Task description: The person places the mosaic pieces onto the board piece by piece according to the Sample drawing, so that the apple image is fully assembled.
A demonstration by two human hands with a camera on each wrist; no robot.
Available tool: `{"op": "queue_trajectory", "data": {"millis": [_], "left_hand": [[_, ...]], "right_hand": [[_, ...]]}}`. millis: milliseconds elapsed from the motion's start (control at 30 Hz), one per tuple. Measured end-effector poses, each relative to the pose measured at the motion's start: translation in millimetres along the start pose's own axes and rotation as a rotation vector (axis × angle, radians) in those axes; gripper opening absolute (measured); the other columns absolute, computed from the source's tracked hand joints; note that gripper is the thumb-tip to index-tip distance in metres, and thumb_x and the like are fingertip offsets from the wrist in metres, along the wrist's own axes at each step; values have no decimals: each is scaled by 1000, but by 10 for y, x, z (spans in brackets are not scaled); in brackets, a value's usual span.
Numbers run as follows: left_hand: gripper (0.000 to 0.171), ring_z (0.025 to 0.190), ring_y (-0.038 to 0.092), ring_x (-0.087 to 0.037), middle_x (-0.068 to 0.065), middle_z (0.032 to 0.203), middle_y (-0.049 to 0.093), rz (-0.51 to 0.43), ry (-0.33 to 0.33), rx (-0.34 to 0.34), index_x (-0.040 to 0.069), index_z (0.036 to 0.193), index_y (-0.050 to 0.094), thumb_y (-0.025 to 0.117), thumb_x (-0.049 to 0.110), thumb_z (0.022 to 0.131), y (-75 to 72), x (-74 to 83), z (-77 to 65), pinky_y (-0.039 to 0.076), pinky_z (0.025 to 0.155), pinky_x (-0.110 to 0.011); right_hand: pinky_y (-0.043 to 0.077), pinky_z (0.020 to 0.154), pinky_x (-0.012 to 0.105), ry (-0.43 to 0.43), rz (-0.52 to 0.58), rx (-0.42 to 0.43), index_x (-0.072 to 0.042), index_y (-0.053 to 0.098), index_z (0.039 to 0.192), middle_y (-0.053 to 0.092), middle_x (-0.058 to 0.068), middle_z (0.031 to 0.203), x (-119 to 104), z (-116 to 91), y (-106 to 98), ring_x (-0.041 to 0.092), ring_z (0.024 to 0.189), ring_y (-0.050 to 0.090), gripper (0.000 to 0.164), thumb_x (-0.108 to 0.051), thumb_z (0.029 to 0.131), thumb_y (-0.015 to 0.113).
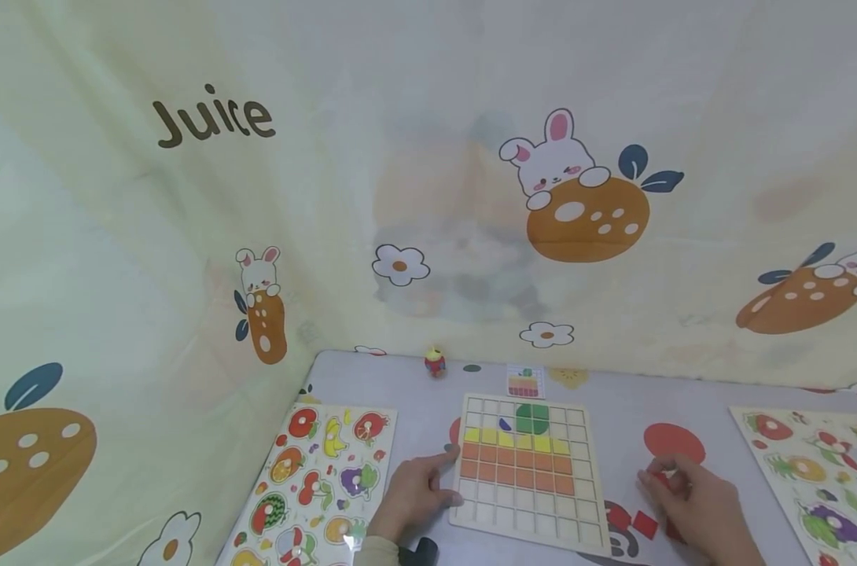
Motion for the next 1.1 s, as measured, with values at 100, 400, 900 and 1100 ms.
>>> {"op": "queue_trajectory", "data": {"millis": [100,400,900,1100], "left_hand": [[71,62,45,-12,6,66,49,4,2,7,33,146,65,91,35,80,0,-6,-1,33,59,-26],[70,62,45,-11,7,65,48,5,6,3,32,146,66,91,34,81,9,-6,-4,33,59,-26],[70,62,44,-10,7,66,48,17,9,9,31,146,65,91,33,82,-18,37,-25,33,59,-26],[70,62,43,-10,7,65,47,26,13,7,31,147,65,91,34,82,-19,41,-12,32,59,-25]], "right_hand": [[45,52,23,-18,67,126,-11,76,112,71,1,73,-59,-38,-85,10,56,61,33,-32,89,87],[55,75,14,195,367,-37,-10,65,146,79,-2,120,-58,-58,0,-11,87,68,76,-47,84,89],[58,77,19,63,429,-50,-10,72,137,79,10,114,-605,-111,367,5,92,72,49,-19,90,86],[55,80,17,-102,424,20,-16,78,126,79,2,106,-1022,-147,484,3,90,65,37,-11,90,84]]}}
Point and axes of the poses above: each hand's wrist, its own z-axis towards the middle knuckle, its own y-axis out of the palm, x = y × z, the point moved 7 cm from there along z, towards the middle knuckle
